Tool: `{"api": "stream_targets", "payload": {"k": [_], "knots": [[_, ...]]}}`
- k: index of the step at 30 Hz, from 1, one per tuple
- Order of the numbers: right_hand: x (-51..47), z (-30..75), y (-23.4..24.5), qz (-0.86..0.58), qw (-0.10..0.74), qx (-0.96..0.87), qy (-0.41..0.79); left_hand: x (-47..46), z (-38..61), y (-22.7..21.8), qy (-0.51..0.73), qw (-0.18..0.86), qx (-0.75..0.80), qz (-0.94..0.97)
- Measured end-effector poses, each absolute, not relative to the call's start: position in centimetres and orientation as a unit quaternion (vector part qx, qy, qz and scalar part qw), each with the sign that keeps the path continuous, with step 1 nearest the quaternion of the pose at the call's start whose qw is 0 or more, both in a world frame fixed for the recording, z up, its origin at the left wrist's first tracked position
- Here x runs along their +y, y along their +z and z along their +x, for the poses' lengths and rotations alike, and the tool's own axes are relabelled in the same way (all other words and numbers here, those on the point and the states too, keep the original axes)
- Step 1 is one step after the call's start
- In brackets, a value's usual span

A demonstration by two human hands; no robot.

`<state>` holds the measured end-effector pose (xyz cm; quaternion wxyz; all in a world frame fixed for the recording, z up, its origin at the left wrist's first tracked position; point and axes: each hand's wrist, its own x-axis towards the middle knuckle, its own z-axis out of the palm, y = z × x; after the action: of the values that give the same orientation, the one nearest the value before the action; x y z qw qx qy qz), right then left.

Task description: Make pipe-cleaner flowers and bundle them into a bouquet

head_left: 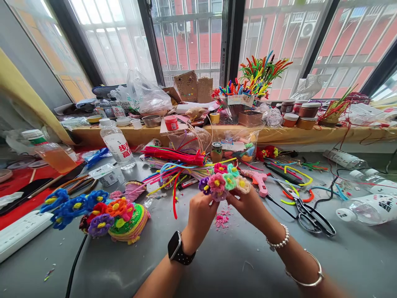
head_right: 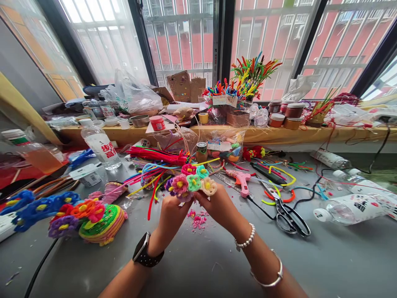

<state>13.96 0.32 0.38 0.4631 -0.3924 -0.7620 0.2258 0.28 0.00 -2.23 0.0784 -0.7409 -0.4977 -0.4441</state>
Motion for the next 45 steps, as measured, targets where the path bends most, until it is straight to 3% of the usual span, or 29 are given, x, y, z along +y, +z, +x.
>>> {"api": "stream_targets", "payload": {"k": [5,9,13,19,25,29,39,45], "knots": [[0.9,16.3,1.2,-0.348,0.365,-0.802,0.32,-0.1,0.4,-1.2,-0.42,-0.133,-0.431,-0.787],[1.3,17.2,1.3,-0.348,0.387,-0.789,0.327,-0.5,0.6,-0.4,-0.388,-0.271,-0.373,-0.798],[1.6,16.9,0.9,-0.326,0.412,-0.778,0.344,-0.7,0.7,-0.1,-0.381,-0.28,-0.38,-0.795],[1.7,16.8,0.2,-0.323,0.384,-0.742,0.445,-0.3,0.2,-0.5,-0.368,-0.313,-0.344,-0.805],[1.2,16.6,1.2,-0.303,0.386,-0.791,0.365,0.4,-0.2,-1.3,-0.381,-0.317,-0.342,-0.799],[0.8,16.4,1.7,-0.288,0.4,-0.803,0.336,0.3,-0.2,-1.2,-0.401,-0.375,-0.346,-0.761],[1.2,16.5,0.9,-0.306,0.426,-0.756,0.392,0.4,-0.4,-1.8,-0.425,-0.402,-0.381,-0.716],[1.0,16.1,-0.1,-0.308,0.417,-0.729,0.448,-0.4,-0.3,-0.1,-0.343,-0.623,-0.316,-0.629]]}}
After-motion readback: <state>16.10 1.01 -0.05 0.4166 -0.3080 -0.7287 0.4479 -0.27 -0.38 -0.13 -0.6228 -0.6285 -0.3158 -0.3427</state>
